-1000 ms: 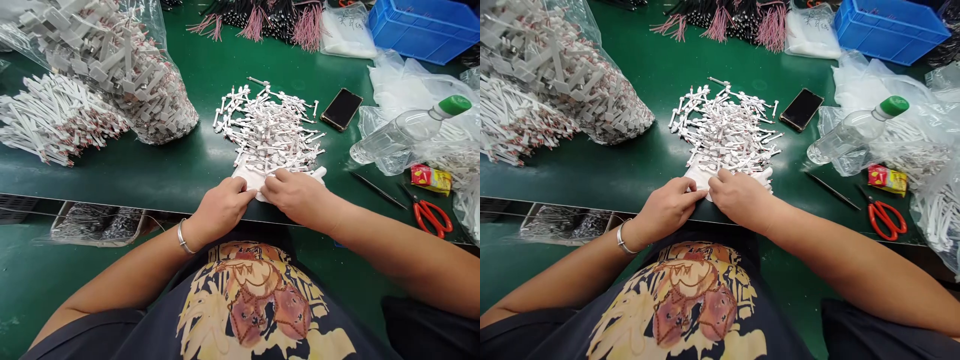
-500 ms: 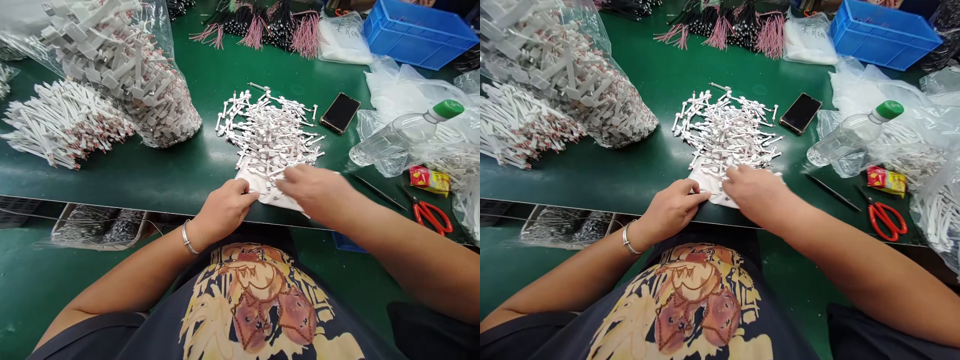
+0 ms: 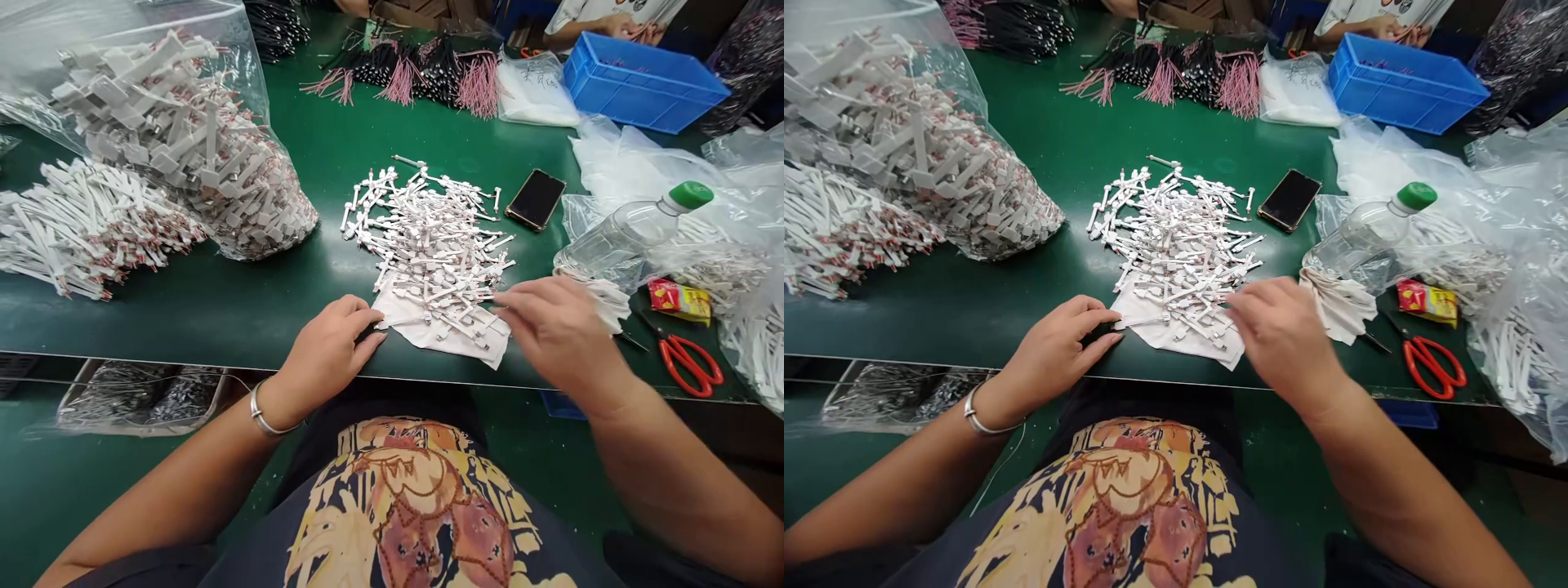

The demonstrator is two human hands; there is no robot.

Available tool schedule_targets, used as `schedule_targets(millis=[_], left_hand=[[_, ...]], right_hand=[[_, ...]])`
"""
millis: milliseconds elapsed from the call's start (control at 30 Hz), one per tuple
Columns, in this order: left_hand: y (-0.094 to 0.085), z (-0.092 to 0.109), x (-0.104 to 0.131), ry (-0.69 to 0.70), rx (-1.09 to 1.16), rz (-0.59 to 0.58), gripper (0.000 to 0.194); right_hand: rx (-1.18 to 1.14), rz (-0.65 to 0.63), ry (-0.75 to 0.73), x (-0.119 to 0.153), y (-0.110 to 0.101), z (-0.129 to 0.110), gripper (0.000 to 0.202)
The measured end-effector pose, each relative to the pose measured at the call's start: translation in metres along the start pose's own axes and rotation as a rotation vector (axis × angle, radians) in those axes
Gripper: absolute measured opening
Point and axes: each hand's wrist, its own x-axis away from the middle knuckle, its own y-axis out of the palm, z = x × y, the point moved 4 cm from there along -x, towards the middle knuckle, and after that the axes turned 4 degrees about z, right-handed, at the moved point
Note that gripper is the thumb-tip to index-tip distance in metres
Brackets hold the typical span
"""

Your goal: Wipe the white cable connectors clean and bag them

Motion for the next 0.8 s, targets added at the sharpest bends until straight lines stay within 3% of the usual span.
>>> schedule_targets(millis=[100, 200, 333, 467, 633, 800], left_hand=[[0.003, 0.001, -0.003, -0.004, -0.001, -0.026, 0.022], [0.007, 0.005, -0.003, 0.012, -0.071, -0.027, 0.022], [0.009, 0.011, -0.003, 0.081, -0.198, -0.041, 0.022], [0.007, 0.014, -0.006, 0.088, -0.189, -0.097, 0.022], [-0.005, 0.009, -0.005, -0.234, 0.372, -0.046, 0.025], [0.002, 0.012, -0.002, -0.492, 0.990, -0.042, 0.028]], right_hand=[[-0.056, -0.107, -0.052, -0.013, 0.018, -0.037, 0.017], [-0.048, -0.213, -0.142, -0.025, 0.036, -0.057, 0.017], [0.024, -0.286, -0.255, -0.033, 0.056, -0.072, 0.016], [0.047, -0.258, -0.257, -0.035, 0.064, -0.077, 0.019], [-0.192, -0.212, -0.101, -0.033, 0.048, -0.076, 0.020], [-0.536, -0.133, 0.034, -0.025, 0.035, -0.074, 0.016]])
